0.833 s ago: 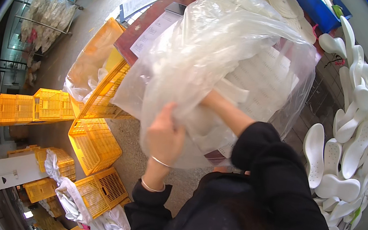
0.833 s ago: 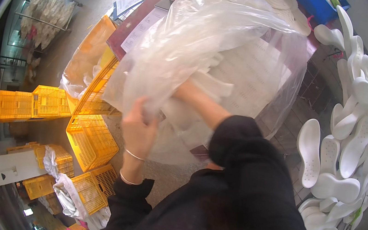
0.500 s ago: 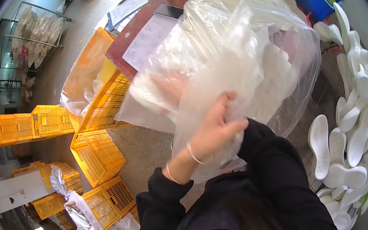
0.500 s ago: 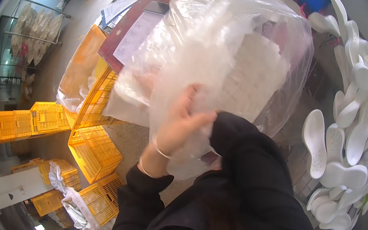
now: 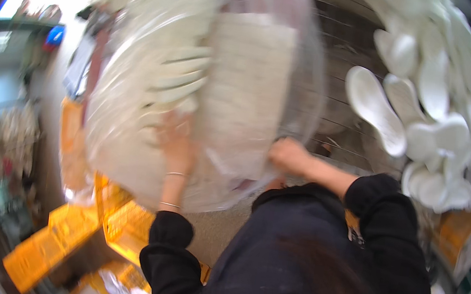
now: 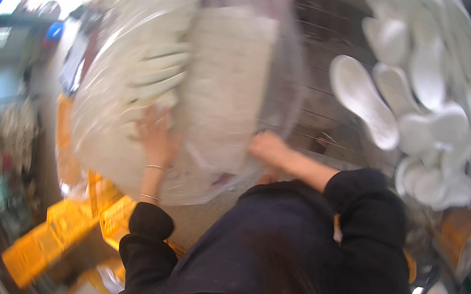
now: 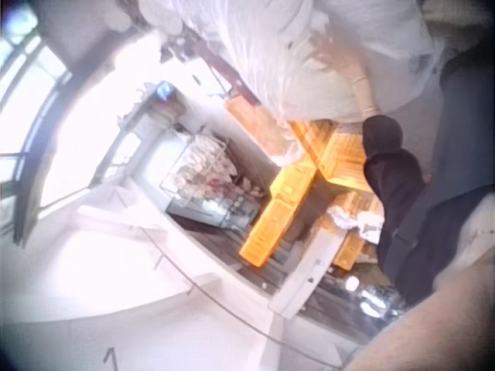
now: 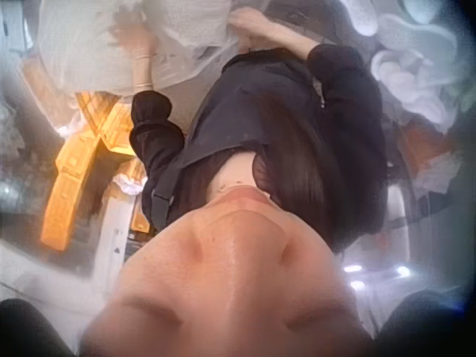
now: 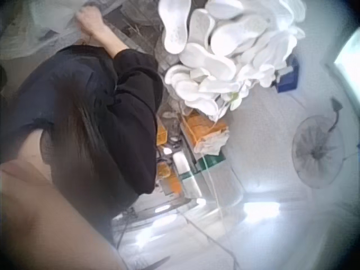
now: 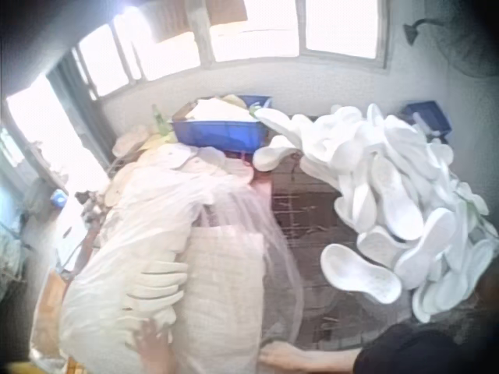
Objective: The person picks up white slipper soles from a pile, places them into a plastic bag, and stacks them. The person repeats this process multiple times, handling the soles one at a time or in small groups.
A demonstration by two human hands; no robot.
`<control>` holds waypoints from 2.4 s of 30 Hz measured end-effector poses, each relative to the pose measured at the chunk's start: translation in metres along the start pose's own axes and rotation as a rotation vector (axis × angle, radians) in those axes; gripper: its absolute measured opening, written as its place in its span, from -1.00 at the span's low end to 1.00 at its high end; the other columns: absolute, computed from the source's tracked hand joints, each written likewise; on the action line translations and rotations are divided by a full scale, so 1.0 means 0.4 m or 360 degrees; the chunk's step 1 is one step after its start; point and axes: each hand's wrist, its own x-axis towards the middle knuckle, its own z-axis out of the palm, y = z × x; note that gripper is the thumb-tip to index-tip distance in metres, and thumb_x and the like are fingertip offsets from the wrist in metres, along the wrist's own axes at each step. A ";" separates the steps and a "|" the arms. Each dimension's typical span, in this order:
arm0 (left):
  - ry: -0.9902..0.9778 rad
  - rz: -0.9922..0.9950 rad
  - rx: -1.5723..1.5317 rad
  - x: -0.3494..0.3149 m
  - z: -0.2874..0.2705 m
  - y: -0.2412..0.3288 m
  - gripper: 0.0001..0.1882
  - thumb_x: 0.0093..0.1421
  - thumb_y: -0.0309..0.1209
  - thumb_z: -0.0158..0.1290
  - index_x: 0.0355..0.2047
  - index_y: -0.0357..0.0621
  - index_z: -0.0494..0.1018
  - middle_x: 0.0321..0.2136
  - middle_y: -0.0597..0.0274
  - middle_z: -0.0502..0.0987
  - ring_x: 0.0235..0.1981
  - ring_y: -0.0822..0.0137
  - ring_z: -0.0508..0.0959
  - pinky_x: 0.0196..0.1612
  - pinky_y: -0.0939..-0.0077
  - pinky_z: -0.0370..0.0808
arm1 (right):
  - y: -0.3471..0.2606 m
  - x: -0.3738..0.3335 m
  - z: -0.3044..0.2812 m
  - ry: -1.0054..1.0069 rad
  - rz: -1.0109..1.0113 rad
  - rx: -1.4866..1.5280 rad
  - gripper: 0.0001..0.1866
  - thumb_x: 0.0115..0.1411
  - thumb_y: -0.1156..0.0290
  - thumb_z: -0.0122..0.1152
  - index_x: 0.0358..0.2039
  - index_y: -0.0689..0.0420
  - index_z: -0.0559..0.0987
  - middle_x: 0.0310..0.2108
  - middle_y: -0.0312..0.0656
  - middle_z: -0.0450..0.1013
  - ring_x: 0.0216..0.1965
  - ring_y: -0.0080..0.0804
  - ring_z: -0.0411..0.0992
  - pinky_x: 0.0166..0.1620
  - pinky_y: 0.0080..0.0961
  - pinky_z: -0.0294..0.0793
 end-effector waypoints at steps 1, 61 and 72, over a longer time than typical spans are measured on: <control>0.0108 -0.0050 0.0346 0.026 0.011 0.001 -0.29 0.01 -0.42 0.18 0.20 -0.20 0.22 0.31 -0.06 0.05 0.36 -0.02 -0.02 0.32 -0.04 -0.05 | -0.021 -0.053 0.008 -0.0031 0.0060 0.0081 -0.92 -0.11 0.41 0.15 -0.53 0.07 0.50 -0.36 -0.24 0.43 -0.16 -0.30 0.41 0.03 -0.26 0.36; -0.1537 -0.0890 -0.4048 0.146 0.017 0.637 -0.08 0.18 0.25 -0.07 0.29 -0.24 0.10 0.16 0.05 0.35 0.08 0.19 0.45 0.11 0.36 0.42 | 0.552 -0.501 -0.580 0.1492 0.1338 0.0338 -0.18 -0.10 0.05 0.45 0.12 0.22 0.40 0.11 0.11 0.32 0.21 -0.06 0.23 0.22 -0.11 0.20; -0.2006 -0.1149 -0.3301 0.321 0.041 0.647 -0.47 0.21 -0.10 -0.04 -0.03 -0.36 0.41 -0.25 0.08 0.60 -0.33 0.26 0.62 -0.23 0.41 0.59 | 0.560 -0.512 -0.328 0.2055 0.1044 0.0698 -0.65 -0.01 0.38 0.37 -0.19 0.13 0.52 -0.31 -0.27 0.47 -0.26 -0.33 0.46 -0.15 -0.36 0.46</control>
